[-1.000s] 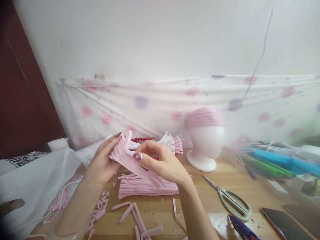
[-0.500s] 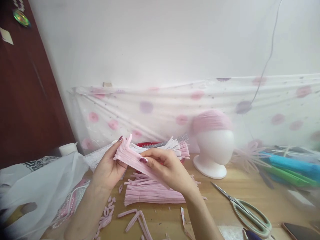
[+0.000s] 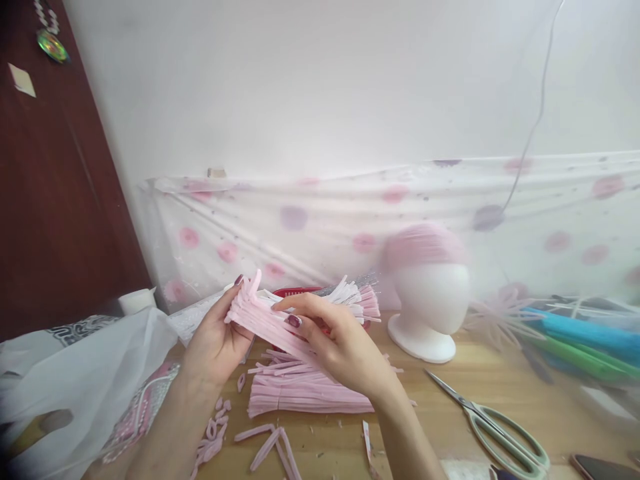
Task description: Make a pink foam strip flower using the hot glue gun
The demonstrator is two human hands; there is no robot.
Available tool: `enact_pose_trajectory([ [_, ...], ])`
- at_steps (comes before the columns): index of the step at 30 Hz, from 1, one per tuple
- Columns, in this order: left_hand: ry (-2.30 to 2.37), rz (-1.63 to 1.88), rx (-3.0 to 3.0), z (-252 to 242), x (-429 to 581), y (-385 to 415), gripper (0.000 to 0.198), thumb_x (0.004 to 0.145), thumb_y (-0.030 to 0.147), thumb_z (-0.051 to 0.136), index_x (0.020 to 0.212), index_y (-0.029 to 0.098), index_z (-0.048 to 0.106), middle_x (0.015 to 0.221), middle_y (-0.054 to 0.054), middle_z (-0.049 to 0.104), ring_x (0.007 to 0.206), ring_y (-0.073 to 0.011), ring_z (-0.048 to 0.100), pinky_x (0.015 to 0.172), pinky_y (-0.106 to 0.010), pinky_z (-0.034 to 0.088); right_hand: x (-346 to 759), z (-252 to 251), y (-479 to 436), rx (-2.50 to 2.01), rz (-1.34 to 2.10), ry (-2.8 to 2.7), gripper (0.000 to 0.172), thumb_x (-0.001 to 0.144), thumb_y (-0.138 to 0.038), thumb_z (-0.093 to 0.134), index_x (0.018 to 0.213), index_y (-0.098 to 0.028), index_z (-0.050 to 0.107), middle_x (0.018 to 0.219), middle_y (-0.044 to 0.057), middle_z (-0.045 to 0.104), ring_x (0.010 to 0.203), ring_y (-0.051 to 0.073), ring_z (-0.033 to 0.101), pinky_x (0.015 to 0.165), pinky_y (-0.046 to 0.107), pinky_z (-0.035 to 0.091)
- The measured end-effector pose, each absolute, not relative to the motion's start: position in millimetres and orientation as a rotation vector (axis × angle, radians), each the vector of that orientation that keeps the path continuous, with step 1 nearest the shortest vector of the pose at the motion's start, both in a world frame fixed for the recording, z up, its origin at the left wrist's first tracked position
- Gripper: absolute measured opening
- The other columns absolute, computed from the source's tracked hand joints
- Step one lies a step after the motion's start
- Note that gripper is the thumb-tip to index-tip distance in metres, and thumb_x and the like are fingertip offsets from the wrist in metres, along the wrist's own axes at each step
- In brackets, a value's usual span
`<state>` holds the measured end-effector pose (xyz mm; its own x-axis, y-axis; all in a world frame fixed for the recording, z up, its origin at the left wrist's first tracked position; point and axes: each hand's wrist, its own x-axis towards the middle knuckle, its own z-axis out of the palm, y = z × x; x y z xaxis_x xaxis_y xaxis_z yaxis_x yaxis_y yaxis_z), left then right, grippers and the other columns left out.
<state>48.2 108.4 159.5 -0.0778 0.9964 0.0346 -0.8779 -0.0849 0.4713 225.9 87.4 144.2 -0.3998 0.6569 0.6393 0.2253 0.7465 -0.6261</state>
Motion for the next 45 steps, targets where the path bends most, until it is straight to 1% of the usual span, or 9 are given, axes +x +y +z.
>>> enact_pose_trajectory([
  [6, 0.385, 1.630, 0.405, 156, 48, 109, 0.030, 0.096, -0.001, 0.043, 0.081, 0.010, 0.065, 0.064, 0.002, 0.066, 0.052, -0.0038, 0.063, 0.052, -0.010, 0.056, 227, 144, 88, -0.657, 0.488, -1.991, 0.030, 0.098, -0.015, 0.044, 0.115, -0.025, 0.067, 0.112, 0.004, 0.072, 0.102, 0.018, 0.066, 0.086, 0.029, 0.051],
  [17, 0.391, 1.743, 0.542, 149, 50, 112, 0.021, 0.090, 0.004, 0.055, 0.075, 0.011, 0.068, 0.064, 0.003, 0.064, 0.054, -0.0041, 0.061, 0.055, -0.011, 0.053, 226, 145, 86, -0.679, 0.560, -1.993, 0.030, 0.096, -0.015, 0.047, 0.117, -0.026, 0.066, 0.112, 0.002, 0.071, 0.098, 0.016, 0.066, 0.082, 0.026, 0.051],
  [21, 0.386, 1.784, 0.622, 145, 50, 113, 0.009, 0.080, 0.011, 0.072, 0.072, 0.012, 0.068, 0.064, 0.004, 0.064, 0.054, -0.0041, 0.058, 0.054, -0.011, 0.051, 226, 146, 84, -0.675, 0.582, -1.984, 0.029, 0.096, -0.017, 0.049, 0.117, -0.026, 0.067, 0.112, 0.003, 0.072, 0.099, 0.016, 0.066, 0.082, 0.026, 0.051],
  [24, 0.389, 1.771, 0.737, 144, 48, 112, 0.016, 0.068, 0.019, 0.084, 0.072, 0.014, 0.069, 0.064, 0.004, 0.063, 0.055, -0.0047, 0.058, 0.054, -0.011, 0.049, 228, 150, 83, -0.666, 0.600, -1.972, 0.023, 0.097, -0.024, 0.053, 0.112, -0.024, 0.070, 0.109, 0.004, 0.074, 0.100, 0.018, 0.067, 0.084, 0.028, 0.051],
  [27, 0.431, 1.685, 0.916, 146, 46, 106, 0.025, 0.063, 0.028, 0.088, 0.072, 0.015, 0.069, 0.063, 0.004, 0.063, 0.056, -0.0057, 0.056, 0.053, -0.012, 0.046, 230, 154, 83, -0.711, 0.614, -1.898, 0.025, 0.098, -0.038, 0.053, 0.098, -0.021, 0.072, 0.096, 0.005, 0.074, 0.092, 0.020, 0.067, 0.077, 0.029, 0.051],
  [32, 0.552, 1.469, 1.253, 148, 45, 92, 0.025, 0.069, 0.035, 0.084, 0.071, 0.015, 0.069, 0.064, 0.001, 0.063, 0.056, -0.0080, 0.053, 0.052, -0.016, 0.041, 227, 152, 85, -0.806, 0.618, -1.792, 0.051, 0.101, -0.054, 0.039, 0.067, -0.019, 0.056, 0.067, 0.001, 0.054, 0.066, 0.015, 0.050, 0.063, 0.027, 0.040],
  [37, 0.661, 1.300, 1.523, 146, 47, 85, 0.021, 0.078, 0.037, 0.075, 0.075, 0.017, 0.069, 0.066, 0.000, 0.059, 0.059, -0.0116, 0.051, 0.053, -0.020, 0.039, 222, 149, 83, -0.774, 0.811, -1.799, 0.049, 0.098, -0.057, 0.044, 0.065, -0.021, 0.040, 0.063, -0.005, 0.027, 0.057, 0.011, 0.025, 0.052, 0.027, 0.022],
  [41, 0.670, 1.292, 1.600, 145, 47, 85, 0.019, 0.082, 0.036, 0.071, 0.078, 0.018, 0.069, 0.070, -0.001, 0.060, 0.064, -0.0135, 0.052, 0.057, -0.022, 0.040, 223, 152, 81, -0.732, 0.822, -1.842, 0.046, 0.096, -0.050, 0.050, 0.065, -0.022, 0.032, 0.064, -0.006, 0.024, 0.057, 0.011, 0.022, 0.051, 0.026, 0.020],
  [45, 0.697, 1.317, 1.616, 145, 48, 86, 0.016, 0.082, 0.034, 0.070, 0.078, 0.018, 0.070, 0.068, -0.001, 0.059, 0.064, -0.0144, 0.052, 0.057, -0.022, 0.039, 222, 153, 80, -0.713, 0.760, -1.852, 0.042, 0.098, -0.046, 0.049, 0.066, -0.022, 0.036, 0.064, -0.005, 0.027, 0.057, 0.011, 0.024, 0.050, 0.026, 0.021],
])
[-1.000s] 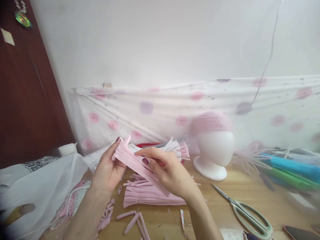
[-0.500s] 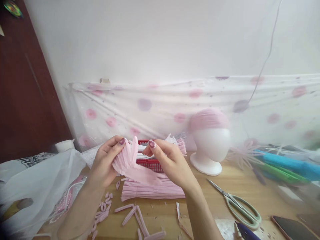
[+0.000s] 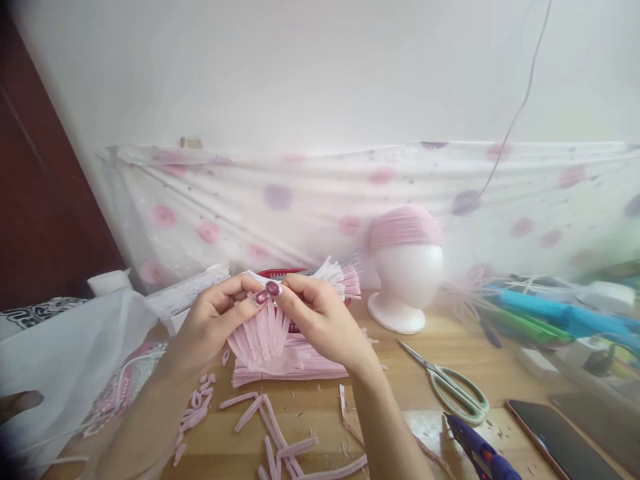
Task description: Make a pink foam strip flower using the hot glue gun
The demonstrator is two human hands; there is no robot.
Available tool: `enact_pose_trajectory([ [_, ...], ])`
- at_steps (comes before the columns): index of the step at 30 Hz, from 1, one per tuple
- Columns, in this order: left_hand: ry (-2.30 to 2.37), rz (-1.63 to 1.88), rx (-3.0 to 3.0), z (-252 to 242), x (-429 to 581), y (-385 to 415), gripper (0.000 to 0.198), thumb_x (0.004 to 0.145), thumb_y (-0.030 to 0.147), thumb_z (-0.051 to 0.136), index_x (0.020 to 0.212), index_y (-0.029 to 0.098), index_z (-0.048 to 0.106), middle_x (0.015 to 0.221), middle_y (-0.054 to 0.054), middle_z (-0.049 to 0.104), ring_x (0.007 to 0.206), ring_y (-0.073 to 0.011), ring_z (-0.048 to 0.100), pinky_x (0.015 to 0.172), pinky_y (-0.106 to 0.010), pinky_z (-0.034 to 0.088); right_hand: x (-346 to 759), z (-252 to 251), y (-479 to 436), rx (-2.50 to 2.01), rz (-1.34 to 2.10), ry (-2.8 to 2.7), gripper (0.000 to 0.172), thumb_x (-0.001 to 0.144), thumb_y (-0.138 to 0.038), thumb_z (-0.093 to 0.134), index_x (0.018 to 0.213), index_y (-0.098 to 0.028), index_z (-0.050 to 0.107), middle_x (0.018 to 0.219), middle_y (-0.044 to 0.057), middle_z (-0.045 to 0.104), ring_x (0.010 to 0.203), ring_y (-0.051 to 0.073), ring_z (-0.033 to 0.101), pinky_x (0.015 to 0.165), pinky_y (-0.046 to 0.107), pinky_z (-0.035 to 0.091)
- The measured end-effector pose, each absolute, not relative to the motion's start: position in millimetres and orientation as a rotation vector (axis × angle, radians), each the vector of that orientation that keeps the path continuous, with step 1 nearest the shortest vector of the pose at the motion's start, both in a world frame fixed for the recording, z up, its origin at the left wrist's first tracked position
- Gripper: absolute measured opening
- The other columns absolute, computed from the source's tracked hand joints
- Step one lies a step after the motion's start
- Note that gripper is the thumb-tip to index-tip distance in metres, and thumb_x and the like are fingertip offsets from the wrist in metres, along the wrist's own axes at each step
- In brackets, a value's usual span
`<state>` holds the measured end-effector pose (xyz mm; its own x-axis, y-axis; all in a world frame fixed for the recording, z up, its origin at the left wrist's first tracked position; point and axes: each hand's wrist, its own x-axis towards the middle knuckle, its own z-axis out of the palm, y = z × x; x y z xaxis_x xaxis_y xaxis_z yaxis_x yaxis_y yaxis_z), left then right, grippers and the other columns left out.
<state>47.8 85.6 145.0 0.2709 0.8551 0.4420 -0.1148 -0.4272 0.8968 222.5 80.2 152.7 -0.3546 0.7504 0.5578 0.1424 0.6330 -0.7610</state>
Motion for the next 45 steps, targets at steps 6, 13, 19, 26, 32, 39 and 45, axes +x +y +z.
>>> enact_pose_trajectory([
  [6, 0.682, 1.365, 1.567, 144, 48, 86, 0.015, 0.079, 0.032, 0.074, 0.074, 0.018, 0.073, 0.064, -0.001, 0.057, 0.061, -0.0138, 0.051, 0.054, -0.021, 0.038, 219, 152, 80, -0.736, 0.711, -1.845, 0.045, 0.097, -0.052, 0.048, 0.066, -0.021, 0.038, 0.063, -0.005, 0.029, 0.057, 0.011, 0.026, 0.050, 0.026, 0.022],
  [13, 0.725, 1.355, 1.594, 145, 47, 86, 0.017, 0.079, 0.035, 0.073, 0.077, 0.018, 0.072, 0.064, -0.001, 0.058, 0.057, -0.0120, 0.048, 0.050, -0.021, 0.035, 221, 149, 81, -0.811, 0.481, -1.802, 0.053, 0.101, -0.058, 0.033, 0.064, -0.020, 0.039, 0.059, -0.004, 0.030, 0.055, 0.011, 0.029, 0.052, 0.027, 0.024],
  [19, 0.699, 1.325, 1.624, 143, 49, 87, 0.018, 0.081, 0.036, 0.071, 0.078, 0.018, 0.070, 0.075, -0.004, 0.064, 0.063, -0.0138, 0.052, 0.054, -0.022, 0.038, 218, 150, 80, -0.719, 0.476, -1.854, 0.045, 0.102, -0.046, 0.041, 0.065, -0.022, 0.031, 0.062, -0.004, 0.027, 0.056, 0.011, 0.024, 0.052, 0.027, 0.022],
  [26, 0.714, 1.316, 1.629, 143, 50, 85, 0.019, 0.081, 0.037, 0.070, 0.078, 0.019, 0.069, 0.071, -0.002, 0.060, 0.063, -0.0133, 0.050, 0.054, -0.022, 0.037, 213, 148, 80, -0.744, 0.467, -1.824, 0.046, 0.103, -0.046, 0.038, 0.065, -0.022, 0.030, 0.061, -0.005, 0.029, 0.056, 0.011, 0.025, 0.052, 0.028, 0.021],
  [32, 0.744, 1.353, 1.555, 144, 45, 89, 0.023, 0.082, 0.041, 0.071, 0.082, 0.019, 0.067, 0.069, 0.001, 0.058, 0.062, -0.0115, 0.050, 0.055, -0.020, 0.038, 221, 145, 86, -0.817, 0.444, -1.671, 0.053, 0.104, -0.050, 0.031, 0.062, -0.020, 0.041, 0.058, -0.004, 0.032, 0.055, 0.012, 0.029, 0.053, 0.029, 0.022],
  [39, 0.620, 1.582, 1.400, 145, 39, 92, 0.029, 0.082, 0.046, 0.073, 0.083, 0.018, 0.065, 0.069, 0.002, 0.058, 0.062, -0.0085, 0.047, 0.055, -0.016, 0.039, 239, 153, 80, -0.823, 0.527, -1.841, 0.034, 0.096, -0.054, 0.051, 0.094, -0.022, 0.063, 0.094, 0.003, 0.062, 0.091, 0.019, 0.057, 0.076, 0.028, 0.043],
  [45, 0.509, 1.547, 1.304, 147, 42, 89, 0.031, 0.080, 0.046, 0.075, 0.079, 0.018, 0.061, 0.066, 0.004, 0.056, 0.059, -0.0070, 0.047, 0.053, -0.013, 0.039, 239, 155, 77, -0.856, 0.735, -2.133, 0.038, 0.083, -0.038, 0.075, 0.117, -0.022, 0.066, 0.114, 0.005, 0.070, 0.104, 0.022, 0.063, 0.087, 0.030, 0.049],
])
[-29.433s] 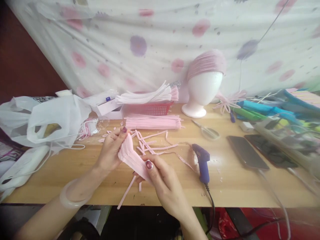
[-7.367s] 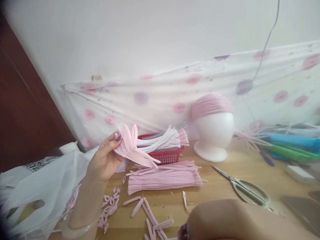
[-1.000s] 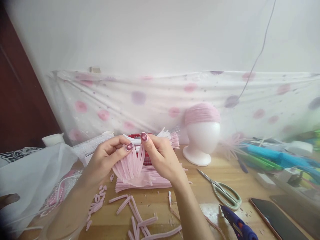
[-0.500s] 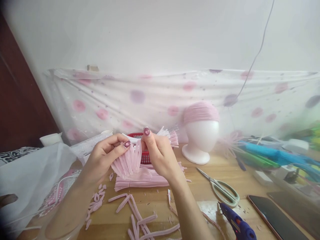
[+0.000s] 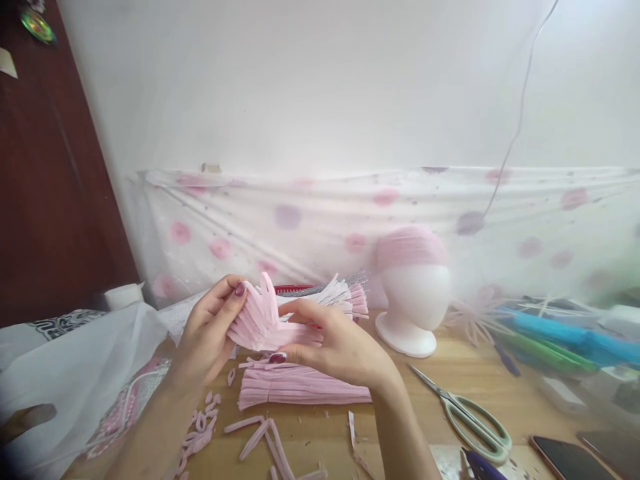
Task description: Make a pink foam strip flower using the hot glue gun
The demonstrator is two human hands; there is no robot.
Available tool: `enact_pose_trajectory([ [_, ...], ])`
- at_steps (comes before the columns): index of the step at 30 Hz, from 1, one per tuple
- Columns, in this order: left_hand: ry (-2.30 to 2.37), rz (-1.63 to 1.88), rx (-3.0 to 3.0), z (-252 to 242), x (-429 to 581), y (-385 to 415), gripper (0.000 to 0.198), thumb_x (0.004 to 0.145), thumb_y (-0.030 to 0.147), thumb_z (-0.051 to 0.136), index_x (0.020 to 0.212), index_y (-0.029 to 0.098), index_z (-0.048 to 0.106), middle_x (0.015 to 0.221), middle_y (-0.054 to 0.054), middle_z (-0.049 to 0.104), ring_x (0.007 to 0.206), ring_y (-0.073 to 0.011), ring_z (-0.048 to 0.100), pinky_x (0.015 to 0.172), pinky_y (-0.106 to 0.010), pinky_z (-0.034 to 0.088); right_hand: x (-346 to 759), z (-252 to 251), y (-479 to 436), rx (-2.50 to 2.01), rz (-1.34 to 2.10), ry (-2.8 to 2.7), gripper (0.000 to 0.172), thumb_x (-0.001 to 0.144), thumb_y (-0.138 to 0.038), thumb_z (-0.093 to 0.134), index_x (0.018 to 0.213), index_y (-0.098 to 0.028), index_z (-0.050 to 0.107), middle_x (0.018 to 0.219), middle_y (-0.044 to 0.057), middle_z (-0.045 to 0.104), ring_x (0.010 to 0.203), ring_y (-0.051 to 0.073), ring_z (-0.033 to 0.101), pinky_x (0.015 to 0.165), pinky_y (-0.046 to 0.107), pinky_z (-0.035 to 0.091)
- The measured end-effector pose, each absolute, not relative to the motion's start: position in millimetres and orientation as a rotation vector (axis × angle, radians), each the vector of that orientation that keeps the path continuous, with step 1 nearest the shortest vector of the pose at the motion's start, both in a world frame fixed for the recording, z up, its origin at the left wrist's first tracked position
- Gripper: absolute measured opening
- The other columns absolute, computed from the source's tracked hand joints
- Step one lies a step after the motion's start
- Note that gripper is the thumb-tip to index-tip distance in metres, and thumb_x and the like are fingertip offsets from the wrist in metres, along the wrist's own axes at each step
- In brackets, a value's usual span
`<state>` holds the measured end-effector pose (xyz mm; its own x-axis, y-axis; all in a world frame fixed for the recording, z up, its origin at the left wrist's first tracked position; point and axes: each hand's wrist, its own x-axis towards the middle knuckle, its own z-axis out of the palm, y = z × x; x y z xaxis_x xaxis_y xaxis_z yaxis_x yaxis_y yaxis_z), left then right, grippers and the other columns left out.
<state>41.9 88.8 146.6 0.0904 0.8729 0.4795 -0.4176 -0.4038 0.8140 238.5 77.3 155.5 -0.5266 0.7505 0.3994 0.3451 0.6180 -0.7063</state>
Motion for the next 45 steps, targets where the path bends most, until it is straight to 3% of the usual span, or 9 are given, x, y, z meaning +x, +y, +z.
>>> enact_pose_trajectory([
  [3, 0.480, 1.518, 1.257, 149, 41, 90, 0.033, 0.075, 0.044, 0.080, 0.077, 0.017, 0.060, 0.063, 0.005, 0.053, 0.056, -0.0056, 0.045, 0.050, -0.012, 0.036, 238, 155, 77, -0.812, 0.888, -2.186, 0.022, 0.089, -0.038, 0.069, 0.090, -0.017, 0.072, 0.087, 0.003, 0.074, 0.084, 0.018, 0.066, 0.077, 0.027, 0.049],
  [8, 0.595, 1.480, 1.285, 150, 35, 93, 0.041, 0.075, 0.056, 0.075, 0.081, 0.017, 0.064, 0.058, 0.006, 0.048, 0.050, -0.0058, 0.040, 0.046, -0.015, 0.032, 243, 151, 77, -0.737, 1.202, -2.128, 0.032, 0.089, -0.044, 0.067, 0.081, -0.014, 0.070, 0.062, 0.000, 0.064, 0.059, 0.011, 0.060, 0.060, 0.022, 0.048],
  [17, 0.602, 1.380, 1.478, 146, 37, 88, 0.042, 0.083, 0.056, 0.066, 0.069, 0.017, 0.066, 0.061, 0.001, 0.056, 0.057, -0.0090, 0.048, 0.052, -0.018, 0.038, 242, 151, 79, -0.617, 1.408, -2.207, 0.040, 0.095, -0.050, 0.058, 0.073, -0.016, 0.058, 0.052, -0.003, 0.059, 0.042, 0.005, 0.045, 0.045, 0.015, 0.038],
  [26, 0.561, 1.363, 1.366, 147, 40, 87, 0.046, 0.075, 0.055, 0.074, 0.058, 0.018, 0.053, 0.050, 0.005, 0.042, 0.046, -0.0081, 0.037, 0.044, -0.020, 0.031, 240, 152, 74, -0.524, 1.585, -2.187, 0.044, 0.097, -0.055, 0.049, 0.076, -0.017, 0.057, 0.055, 0.001, 0.067, 0.047, 0.012, 0.060, 0.048, 0.021, 0.048],
  [28, 0.558, 1.398, 1.336, 148, 40, 86, 0.044, 0.075, 0.053, 0.075, 0.060, 0.018, 0.054, 0.052, 0.006, 0.041, 0.047, -0.0076, 0.036, 0.045, -0.020, 0.029, 241, 154, 75, -0.595, 1.443, -2.224, 0.045, 0.095, -0.057, 0.052, 0.082, -0.016, 0.063, 0.068, 0.005, 0.072, 0.061, 0.015, 0.068, 0.060, 0.025, 0.054],
  [31, 0.567, 1.557, 1.278, 150, 39, 86, 0.044, 0.078, 0.049, 0.075, 0.060, 0.018, 0.050, 0.055, 0.006, 0.037, 0.050, -0.0069, 0.031, 0.045, -0.019, 0.026, 238, 159, 74, -0.828, 0.791, -2.029, 0.039, 0.091, -0.054, 0.059, 0.101, -0.018, 0.070, 0.099, 0.008, 0.075, 0.092, 0.021, 0.069, 0.081, 0.031, 0.053],
  [34, 0.601, 1.780, 1.241, 152, 34, 88, 0.041, 0.081, 0.045, 0.073, 0.060, 0.018, 0.050, 0.057, 0.006, 0.035, 0.052, -0.0076, 0.030, 0.047, -0.019, 0.027, 225, 160, 64, -0.946, 0.190, -1.524, 0.025, 0.091, -0.045, 0.063, 0.096, -0.021, 0.069, 0.096, 0.006, 0.072, 0.089, 0.020, 0.065, 0.078, 0.029, 0.051],
  [38, 0.689, 2.021, 1.239, 152, 27, 91, 0.035, 0.085, 0.046, 0.068, 0.065, 0.020, 0.054, 0.058, 0.006, 0.036, 0.054, -0.0102, 0.033, 0.049, -0.022, 0.029, 197, 155, 44, -0.963, 0.313, -1.736, 0.021, 0.090, -0.039, 0.064, 0.083, -0.020, 0.068, 0.057, -0.002, 0.060, 0.053, 0.013, 0.055, 0.052, 0.023, 0.043],
  [45, 0.852, 2.211, 1.315, 155, 28, 79, 0.035, 0.090, 0.045, 0.061, 0.066, 0.021, 0.051, 0.056, 0.005, 0.039, 0.053, -0.0107, 0.037, 0.049, -0.023, 0.031, 155, 144, 44, -0.944, 0.560, -1.818, 0.019, 0.089, -0.031, 0.062, 0.081, -0.017, 0.072, 0.051, -0.003, 0.055, 0.047, 0.011, 0.048, 0.047, 0.022, 0.039],
])
